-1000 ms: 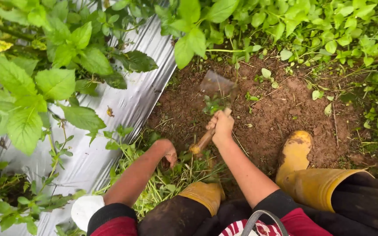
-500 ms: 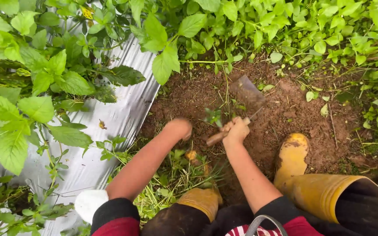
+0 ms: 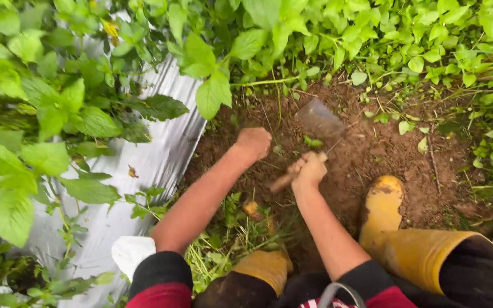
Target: The person is weeding a garden bed by pulling plants by hand and using a small hand hoe to loosen the soil.
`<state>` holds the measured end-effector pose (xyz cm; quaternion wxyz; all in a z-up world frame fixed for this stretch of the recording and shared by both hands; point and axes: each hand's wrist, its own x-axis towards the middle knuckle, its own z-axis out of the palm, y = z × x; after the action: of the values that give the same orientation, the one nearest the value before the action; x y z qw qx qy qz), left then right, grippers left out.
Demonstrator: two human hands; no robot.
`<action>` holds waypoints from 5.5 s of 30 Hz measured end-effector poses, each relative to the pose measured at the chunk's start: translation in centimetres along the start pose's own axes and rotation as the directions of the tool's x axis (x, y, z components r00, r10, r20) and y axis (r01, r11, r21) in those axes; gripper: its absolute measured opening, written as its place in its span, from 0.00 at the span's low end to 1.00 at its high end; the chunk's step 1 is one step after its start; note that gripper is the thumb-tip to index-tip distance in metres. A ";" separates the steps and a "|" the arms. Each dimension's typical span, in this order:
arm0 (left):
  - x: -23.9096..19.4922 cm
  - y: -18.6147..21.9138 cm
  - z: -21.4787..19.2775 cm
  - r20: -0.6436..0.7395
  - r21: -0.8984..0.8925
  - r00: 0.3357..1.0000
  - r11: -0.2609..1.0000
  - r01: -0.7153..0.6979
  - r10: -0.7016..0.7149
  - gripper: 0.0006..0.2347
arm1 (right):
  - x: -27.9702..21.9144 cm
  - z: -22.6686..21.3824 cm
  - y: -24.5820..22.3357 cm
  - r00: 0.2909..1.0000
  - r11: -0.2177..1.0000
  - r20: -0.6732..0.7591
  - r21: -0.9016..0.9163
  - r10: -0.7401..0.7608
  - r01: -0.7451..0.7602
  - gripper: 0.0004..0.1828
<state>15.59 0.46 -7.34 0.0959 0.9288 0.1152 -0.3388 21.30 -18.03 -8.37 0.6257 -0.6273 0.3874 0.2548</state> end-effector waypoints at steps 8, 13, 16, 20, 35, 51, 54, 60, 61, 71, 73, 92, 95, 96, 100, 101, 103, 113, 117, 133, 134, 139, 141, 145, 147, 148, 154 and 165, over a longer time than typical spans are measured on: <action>-3.7 -0.3 -1.1 -0.003 -0.055 1.000 0.998 -0.031 0.031 0.16 | -16.2 2.3 -9.3 0.965 0.731 0.178 -0.630 -0.193 0.263 0.13; -3.5 1.1 -4.9 -0.028 -0.177 0.999 0.984 -0.033 0.029 0.20 | -7.2 0.4 3.0 0.994 0.999 0.101 0.008 0.046 -0.047 0.05; -1.3 1.0 -2.2 -0.108 -0.152 0.992 0.985 -0.083 0.067 0.21 | -4.9 1.1 0.6 0.995 0.999 0.100 0.042 0.000 -0.004 0.07; -7.7 1.5 -9.4 -0.329 0.119 0.908 0.966 -0.230 0.257 0.07 | -4.2 1.5 0.4 0.995 0.996 0.069 0.059 -0.065 0.061 0.10; -2.2 1.3 -1.0 -0.198 0.125 0.942 0.960 -0.250 0.271 0.39 | -0.8 1.3 -4.3 0.997 0.940 -0.044 0.334 -0.066 0.077 0.08; 1.4 0.7 4.1 -0.062 0.373 0.920 0.864 -0.338 0.387 0.26 | 1.9 1.6 -2.1 1.000 0.909 -0.011 0.416 0.003 0.002 0.10; -0.8 0.3 3.9 -0.012 0.169 0.950 0.937 -0.306 0.313 0.23 | 1.6 1.3 -2.1 1.000 0.905 0.002 0.425 -0.015 0.013 0.11; 2.2 -2.5 13.7 -0.036 0.079 0.961 0.959 -0.271 0.274 0.13 | 0.1 1.4 -2.7 0.999 0.908 0.026 0.419 -0.027 0.014 0.11; 2.7 -3.1 15.1 -0.041 0.050 0.964 0.964 -0.260 0.262 0.11 | -0.4 1.4 -2.8 0.998 0.906 0.026 0.422 -0.055 0.039 0.12; -4.8 -4.6 6.9 0.163 -0.356 0.984 0.934 -0.015 0.078 0.14 | -10.4 0.4 7.0 0.991 0.971 0.095 0.207 0.099 -0.117 0.11; -3.2 -5.9 7.9 0.114 -0.312 0.991 0.949 -0.030 0.069 0.14 | -9.0 0.6 6.2 0.992 0.976 0.095 0.195 0.081 -0.099 0.09; -7.3 -4.8 1.3 -0.036 -0.371 0.999 0.928 -0.017 0.004 0.21 | -7.5 4.0 6.2 0.959 0.995 0.270 -0.061 0.090 -0.076 0.05; -9.3 -4.7 -1.5 -0.070 -0.300 0.997 0.953 -0.053 0.033 0.22 | -5.1 3.0 5.0 0.948 0.993 0.316 -0.116 0.029 0.008 0.07; -9.5 -4.6 -1.0 -0.064 -0.305 0.997 0.951 -0.053 0.035 0.22 | -5.3 3.1 3.5 0.950 0.993 0.310 -0.122 0.034 0.004 0.07; -8.9 -5.5 0.7 -0.157 -0.282 0.987 0.959 -0.026 -0.019 0.17 | -3.7 5.7 -5.0 0.958 0.988 0.257 0.125 -0.125 0.095 0.08; -8.7 -5.7 1.4 -0.204 -0.272 0.979 0.962 -0.029 -0.028 0.16 | -2.9 6.1 -7.4 0.960 0.968 0.224 0.222 -0.171 0.120 0.10; -7.3 -5.9 1.9 -0.281 -0.253 0.959 0.967 -0.037 -0.037 0.14 | 0.2 6.4 -8.8 0.962 0.945 0.219 0.316 -0.161 0.087 0.10; -4.1 0.7 -9.2 -0.065 -0.997 0.936 -0.010 -0.073 -0.347 0.19 | -2.7 4.8 -0.5 0.982 0.974 0.175 0.223 -0.070 0.030 0.08; -3.1 0.5 -3.3 -0.406 -0.862 0.843 0.454 -0.224 -0.354 0.13 | -2.6 4.8 -5.2 0.975 0.966 0.191 0.253 -0.110 0.060 0.09; -7.1 0.7 -2.5 -0.297 -0.413 0.949 0.910 -0.030 -0.104 0.11 | -5.1 2.7 -6.0 0.514 0.774 0.801 -0.104 -0.306 0.624 0.14; -8.8 0.9 -3.8 -0.254 -0.275 0.967 0.957 -0.092 0.020 0.12 | -4.9 1.9 -4.6 0.622 0.739 0.769 -0.332 -0.148 0.587 0.13; -6.5 3.8 8.7 -0.190 -0.126 0.977 0.984 -0.124 0.099 0.17 | -6.1 3.6 -5.7 0.693 0.941 0.698 -0.084 -0.180 0.329 0.10; -8.9 3.7 7.7 -0.201 0.064 0.963 0.984 -0.167 0.177 0.16 | -5.2 4.6 -7.3 0.691 0.952 0.690 -0.008 -0.215 0.305 0.09; -14.4 3.5 -0.9 -0.104 0.041 0.984 0.989 -0.144 0.148 0.20 | -2.3 5.0 -7.0 0.753 0.977 0.629 0.053 -0.193 0.206 0.09; -14.1 3.4 -0.3 -0.107 0.068 0.984 0.989 -0.135 0.141 0.18 | -1.8 4.2 -5.1 0.817 0.993 0.567 0.027 -0.109 0.113 0.10; -12.6 3.1 3.1 -0.254 0.047 0.943 0.976 -0.211 0.216 0.14 | -1.7 3.7 -3.9 0.851 0.996 0.525 -0.071 -0.014 0.060 0.08; -11.7 2.4 5.0 -0.077 0.029 0.930 0.933 -0.358 0.360 0.29 | 0.3 3.2 -2.7 0.889 0.987 0.445 -0.152 0.110 -0.046 0.07; -12.7 1.0 6.6 -0.020 0.029 0.947 0.947 -0.320 0.320 0.19 | -10.3 1.9 3.3 0.850 0.961 0.500 -0.274 0.163 -0.023 0.09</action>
<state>2.43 -4.12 -3.92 0.1366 0.9405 -0.0400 -0.3086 13.08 -14.20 -2.21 0.6065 -0.5916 0.1985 0.4926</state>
